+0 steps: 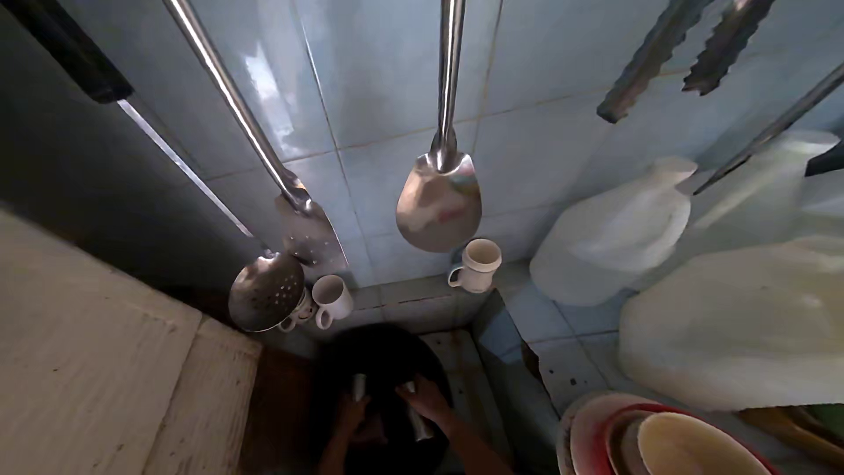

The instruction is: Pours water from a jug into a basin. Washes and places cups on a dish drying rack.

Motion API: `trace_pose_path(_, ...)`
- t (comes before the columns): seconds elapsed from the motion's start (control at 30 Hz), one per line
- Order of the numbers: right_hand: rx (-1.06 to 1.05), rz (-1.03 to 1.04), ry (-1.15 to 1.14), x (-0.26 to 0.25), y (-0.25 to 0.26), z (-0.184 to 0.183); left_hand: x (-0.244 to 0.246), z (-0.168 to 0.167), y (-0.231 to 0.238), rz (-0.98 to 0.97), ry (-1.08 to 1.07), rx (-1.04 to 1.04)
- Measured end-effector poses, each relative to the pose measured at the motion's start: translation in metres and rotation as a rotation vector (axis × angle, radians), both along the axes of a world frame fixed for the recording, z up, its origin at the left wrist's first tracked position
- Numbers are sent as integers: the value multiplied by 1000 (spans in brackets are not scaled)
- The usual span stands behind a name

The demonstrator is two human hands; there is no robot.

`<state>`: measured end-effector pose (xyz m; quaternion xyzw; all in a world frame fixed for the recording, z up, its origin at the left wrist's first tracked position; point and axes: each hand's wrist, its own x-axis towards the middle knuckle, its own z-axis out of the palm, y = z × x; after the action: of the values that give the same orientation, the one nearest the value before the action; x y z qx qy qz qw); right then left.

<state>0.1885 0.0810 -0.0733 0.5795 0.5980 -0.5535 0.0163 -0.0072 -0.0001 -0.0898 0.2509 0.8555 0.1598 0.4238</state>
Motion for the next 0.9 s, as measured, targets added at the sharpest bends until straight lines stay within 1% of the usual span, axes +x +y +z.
trace_pose_path(0.03, 22, 21, -18, 0, -1, -6, 3, 8, -1, -154, 106, -120)
trace_pose_path(0.07, 48, 33, -26, 0, -2, -13, 4, 14, -2, -262, 159, -212)
trace_pose_path(0.1, 75, 35, -32, -1, -4, -18, 4, 17, -2, -318, 136, -262)
trace_pose_path(0.13, 94, 33, -46, -2, -5, -23, 1, 17, -3, -329, 51, -271)
trace_pose_path(0.2, 103, 32, -90, -4, -8, -24, -7, 15, -7, -279, -164, -227)
trace_pose_path(0.27, 73, 72, -151, -7, -9, -25, -13, 0, -10, -248, -209, -151)
trace_pose_path(0.3, 53, 95, -176, -8, -8, -26, -15, -11, -13, -224, -183, -79)
trace_pose_path(0.37, 28, 105, -192, -10, -8, -29, -17, -39, -17, -136, -58, 93)
trace_pose_path(0.4, 22, 102, -192, -10, -8, -29, -14, -47, -14, -96, 15, 151)
trace_pose_path(0.47, 15, 96, -191, -11, -9, -27, -4, -49, 3, -127, 207, 146)
trace_pose_path(0.53, 13, 103, -189, -14, -8, -25, 2, -38, 32, -278, 333, 36)
trace_pose_path(0.57, 12, 110, -192, -15, -7, -25, 3, -28, 46, -374, 311, -9)
trace_pose_path(0.6, 16, 114, -194, -15, -7, -26, 0, -22, 58, -469, 249, -15)
trace_pose_path(0.67, 46, 104, -166, -14, -7, -29, -7, -15, 71, -602, 57, 57)
trace_pose_path(0.73, 103, 90, -123, -13, -4, -28, -12, -4, 78, -637, -171, 154)
trace_pose_path(0.77, 135, 93, -113, -12, -2, -26, -13, 4, 80, -677, -237, 187)
trace_pose_path(0.8, 164, 100, -104, -11, 0, -22, -13, 15, 80, -753, -244, 213)
trace_pose_path(0.83, 187, 114, -101, -10, 1, -16, -12, 29, 81, -855, -181, 215)
trace_pose_path(0.9, 257, 168, -90, -12, 2, -6, -6, 65, 79, -1071, 69, 154)
